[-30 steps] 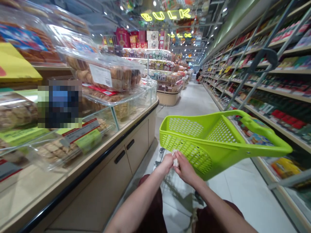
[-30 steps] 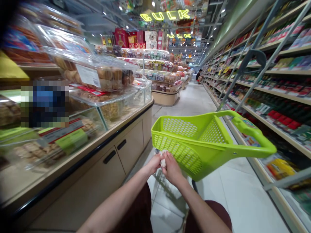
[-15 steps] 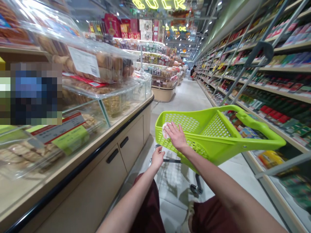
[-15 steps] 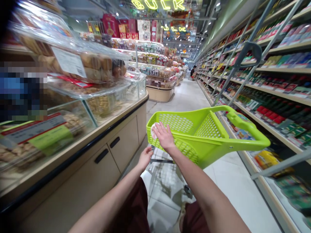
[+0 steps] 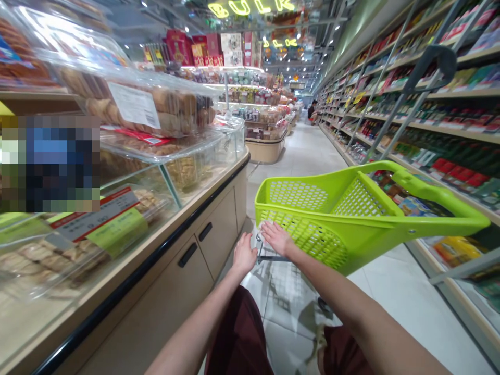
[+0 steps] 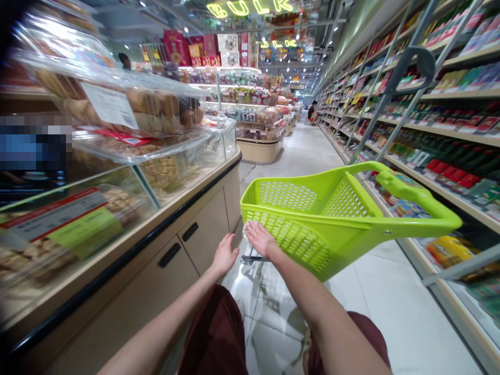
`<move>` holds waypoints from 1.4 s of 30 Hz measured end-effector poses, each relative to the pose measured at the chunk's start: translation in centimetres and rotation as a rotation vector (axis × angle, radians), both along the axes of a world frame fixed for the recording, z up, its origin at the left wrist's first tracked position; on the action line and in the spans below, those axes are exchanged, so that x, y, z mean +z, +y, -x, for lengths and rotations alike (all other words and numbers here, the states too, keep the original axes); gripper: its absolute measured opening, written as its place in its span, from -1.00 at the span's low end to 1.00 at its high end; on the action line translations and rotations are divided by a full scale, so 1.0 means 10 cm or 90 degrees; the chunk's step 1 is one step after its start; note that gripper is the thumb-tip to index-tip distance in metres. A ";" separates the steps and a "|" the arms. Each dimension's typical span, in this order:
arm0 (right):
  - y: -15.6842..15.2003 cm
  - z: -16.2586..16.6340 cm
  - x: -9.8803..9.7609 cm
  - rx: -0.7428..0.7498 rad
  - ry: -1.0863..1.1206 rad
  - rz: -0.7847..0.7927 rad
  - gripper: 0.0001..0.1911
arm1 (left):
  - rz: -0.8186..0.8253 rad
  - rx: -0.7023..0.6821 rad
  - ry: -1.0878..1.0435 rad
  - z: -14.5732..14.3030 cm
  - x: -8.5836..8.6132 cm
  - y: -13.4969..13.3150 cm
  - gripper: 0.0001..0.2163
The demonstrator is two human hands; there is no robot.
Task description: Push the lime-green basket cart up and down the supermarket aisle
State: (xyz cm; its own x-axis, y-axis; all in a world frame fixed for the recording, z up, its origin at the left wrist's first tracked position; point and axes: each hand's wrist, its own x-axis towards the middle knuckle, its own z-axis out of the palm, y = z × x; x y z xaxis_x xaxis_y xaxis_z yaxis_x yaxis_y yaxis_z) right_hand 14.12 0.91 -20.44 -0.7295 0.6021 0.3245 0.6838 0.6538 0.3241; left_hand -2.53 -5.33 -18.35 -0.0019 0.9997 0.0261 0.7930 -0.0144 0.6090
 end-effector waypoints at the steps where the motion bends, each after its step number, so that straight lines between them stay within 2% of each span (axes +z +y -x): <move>1: 0.00 0.01 0.10 0.002 0.020 -0.011 -0.66 | 0.004 0.001 0.015 -0.02 -0.01 0.01 -0.52; 5: 0.07 0.03 0.54 -0.020 0.082 -0.046 -0.61 | -0.019 -0.006 0.074 -0.13 0.03 0.05 -0.49; 7: 0.11 -0.02 0.60 -0.032 0.075 -0.041 -0.62 | -0.029 -0.019 0.102 -0.19 0.07 0.05 -0.48; 9: 0.10 -0.08 0.51 -0.034 0.051 -0.027 -0.64 | -0.034 -0.039 0.125 -0.25 0.10 0.02 -0.47; 14: -0.09 -0.21 0.06 -0.038 -0.008 0.016 -0.70 | -0.037 -0.072 0.160 -0.29 0.12 -0.05 -0.46; 16: -0.18 -0.23 0.02 -0.039 -0.009 0.030 -0.71 | -0.038 -0.070 0.163 -0.27 0.12 -0.06 -0.46; 18: -0.21 -0.24 0.13 -0.038 0.017 0.022 -0.69 | -0.038 -0.059 0.164 -0.26 0.13 -0.05 -0.46; 22: -0.13 -0.29 0.52 -0.070 0.094 -0.031 -0.64 | -0.037 -0.050 0.169 -0.33 0.16 -0.02 -0.46; 24: -0.09 -0.35 0.59 -0.083 0.093 -0.034 -0.64 | -0.043 -0.064 0.174 -0.40 0.17 -0.02 -0.46; 26: -0.09 -0.44 0.51 -0.078 0.067 -0.019 -0.64 | -0.049 -0.083 0.180 -0.47 0.17 -0.03 -0.46; 31: -0.30 -0.61 0.06 -0.048 0.024 0.018 -0.67 | -0.057 -0.111 0.193 -0.56 0.15 -0.07 -0.46; 33: -0.39 -0.62 0.02 -0.043 0.032 0.019 -0.67 | -0.061 -0.115 0.196 -0.55 0.15 -0.08 -0.46; 35: -0.43 -0.60 0.13 -0.043 0.062 0.000 -0.65 | -0.064 -0.116 0.197 -0.54 0.17 -0.07 -0.46; 39: -0.38 -0.60 0.52 -0.086 0.143 -0.062 -0.61 | -0.067 -0.114 0.199 -0.57 0.22 -0.04 -0.45; 42: -0.35 -0.70 0.60 -0.106 0.137 -0.069 -0.62 | -0.070 -0.122 0.205 -0.66 0.24 -0.06 -0.45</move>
